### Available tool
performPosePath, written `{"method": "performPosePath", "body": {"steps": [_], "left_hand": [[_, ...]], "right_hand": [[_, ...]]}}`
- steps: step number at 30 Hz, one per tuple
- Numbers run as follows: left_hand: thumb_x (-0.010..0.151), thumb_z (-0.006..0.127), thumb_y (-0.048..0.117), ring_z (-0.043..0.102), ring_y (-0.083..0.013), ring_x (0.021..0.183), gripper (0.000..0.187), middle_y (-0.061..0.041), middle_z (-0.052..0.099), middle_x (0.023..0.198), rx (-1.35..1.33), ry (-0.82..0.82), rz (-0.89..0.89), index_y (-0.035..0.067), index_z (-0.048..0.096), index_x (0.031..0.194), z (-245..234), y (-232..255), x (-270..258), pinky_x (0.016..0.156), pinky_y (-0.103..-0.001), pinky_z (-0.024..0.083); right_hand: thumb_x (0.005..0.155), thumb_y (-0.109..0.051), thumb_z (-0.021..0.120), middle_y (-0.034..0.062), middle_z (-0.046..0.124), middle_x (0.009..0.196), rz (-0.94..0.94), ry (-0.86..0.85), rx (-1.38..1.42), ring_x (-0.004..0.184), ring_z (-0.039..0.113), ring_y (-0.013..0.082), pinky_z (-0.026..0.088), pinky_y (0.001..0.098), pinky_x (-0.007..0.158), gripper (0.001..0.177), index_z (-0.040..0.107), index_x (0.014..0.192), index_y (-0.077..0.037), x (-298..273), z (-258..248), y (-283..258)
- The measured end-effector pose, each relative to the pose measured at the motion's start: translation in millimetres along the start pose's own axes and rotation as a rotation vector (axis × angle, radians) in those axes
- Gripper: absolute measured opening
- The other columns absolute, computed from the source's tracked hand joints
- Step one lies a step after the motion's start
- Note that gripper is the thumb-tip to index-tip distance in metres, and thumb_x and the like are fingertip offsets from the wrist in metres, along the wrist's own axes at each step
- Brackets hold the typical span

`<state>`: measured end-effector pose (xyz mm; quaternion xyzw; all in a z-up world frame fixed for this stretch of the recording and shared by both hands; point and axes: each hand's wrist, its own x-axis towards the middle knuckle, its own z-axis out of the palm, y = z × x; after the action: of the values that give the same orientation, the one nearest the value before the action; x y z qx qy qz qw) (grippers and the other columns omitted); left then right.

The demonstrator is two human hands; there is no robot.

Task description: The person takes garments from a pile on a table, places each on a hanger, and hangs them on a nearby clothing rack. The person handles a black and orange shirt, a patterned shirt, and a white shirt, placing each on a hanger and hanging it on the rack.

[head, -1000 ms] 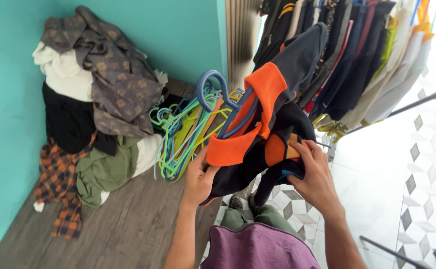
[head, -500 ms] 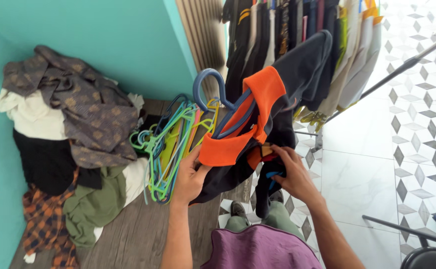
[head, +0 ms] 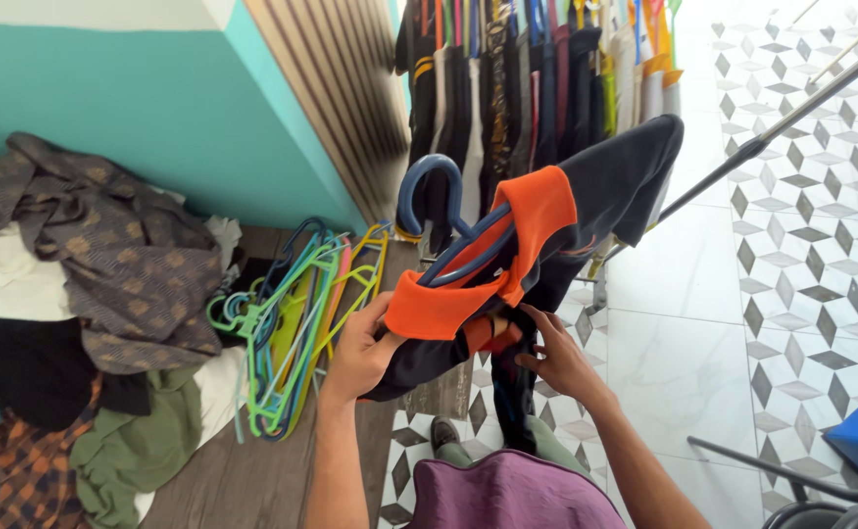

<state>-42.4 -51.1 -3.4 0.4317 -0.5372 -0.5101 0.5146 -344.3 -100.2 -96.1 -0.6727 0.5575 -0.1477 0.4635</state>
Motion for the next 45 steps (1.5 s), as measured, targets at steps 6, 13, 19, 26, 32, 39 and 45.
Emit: {"method": "performPosePath", "body": {"steps": [6,13,19,26,32,39,45], "left_hand": [[0.093,0.064,-0.002,0.072,-0.008,0.09,0.036,-0.006,0.079,0.098,0.046,-0.042,-0.028,-0.002,0.063,0.13,25,-13,31,0.078,-0.023,0.055],[0.086,0.072,-0.004,0.076,-0.0094,0.082,0.041,-0.011,0.082,0.089,0.221,-0.169,-0.044,0.002,0.068,0.127,54,-14,65,0.073,-0.025,0.057],[0.078,0.073,-0.003,0.078,-0.0115,0.078,0.034,-0.011,0.082,0.083,0.297,-0.18,-0.117,0.001,0.066,0.111,75,-12,82,0.068,-0.026,0.058],[0.08,0.075,0.001,0.075,-0.0142,0.063,0.015,-0.012,0.08,0.076,0.302,-0.256,-0.303,-0.002,0.064,0.089,89,-12,95,0.057,-0.03,0.058],[0.078,0.077,0.001,0.071,-0.0061,0.071,0.018,-0.008,0.08,0.078,0.313,-0.33,-0.156,0.0,0.068,0.093,84,-14,108,0.067,-0.025,0.056],[0.076,0.076,0.0,0.069,-0.0053,0.073,0.02,-0.007,0.08,0.077,0.286,-0.415,-0.147,0.0,0.07,0.095,62,-19,134,0.071,-0.024,0.055],[0.079,0.079,0.007,0.067,-0.0073,0.07,0.02,-0.007,0.078,0.075,0.352,-0.377,-0.175,0.0,0.071,0.097,46,-18,162,0.068,-0.027,0.054]], "right_hand": [[0.087,-0.021,0.075,0.0108,0.061,0.128,0.016,0.065,0.066,0.103,0.075,0.0254,0.062,0.0351,0.085,0.044,0.061,0.127,-0.006,14,-50,26],[0.082,-0.015,0.079,0.0021,0.069,0.08,-0.096,-0.036,0.094,0.074,0.063,0.0128,0.052,0.0301,0.057,0.016,0.071,0.085,-0.002,-3,-158,47],[0.081,-0.015,0.085,0.006,0.066,0.096,-0.43,0.404,0.088,0.083,0.06,0.0143,0.048,0.03,0.068,0.027,0.067,0.099,-0.005,-23,-213,33],[0.064,-0.031,0.087,0.0192,0.058,0.137,-0.718,0.56,-0.409,0.129,0.054,0.0372,0.038,0.0488,0.111,0.079,0.058,0.132,-0.001,-22,-232,-14],[0.064,-0.036,0.09,0.0079,0.074,0.108,-0.474,0.278,-0.313,0.102,0.067,0.0268,0.048,0.0398,0.094,0.066,0.069,0.118,-0.006,-11,-239,-22],[0.075,-0.035,0.088,0.0093,0.069,0.062,0.079,0.01,-0.263,0.051,0.068,0.0237,0.051,0.0364,0.055,0.035,0.075,0.095,-0.009,4,-241,-30],[0.077,-0.02,0.081,0.0057,0.073,0.058,-0.241,0.024,-0.127,0.047,0.064,0.0142,0.049,0.0312,0.049,0.017,0.076,0.083,-0.005,28,-236,-20]]}}
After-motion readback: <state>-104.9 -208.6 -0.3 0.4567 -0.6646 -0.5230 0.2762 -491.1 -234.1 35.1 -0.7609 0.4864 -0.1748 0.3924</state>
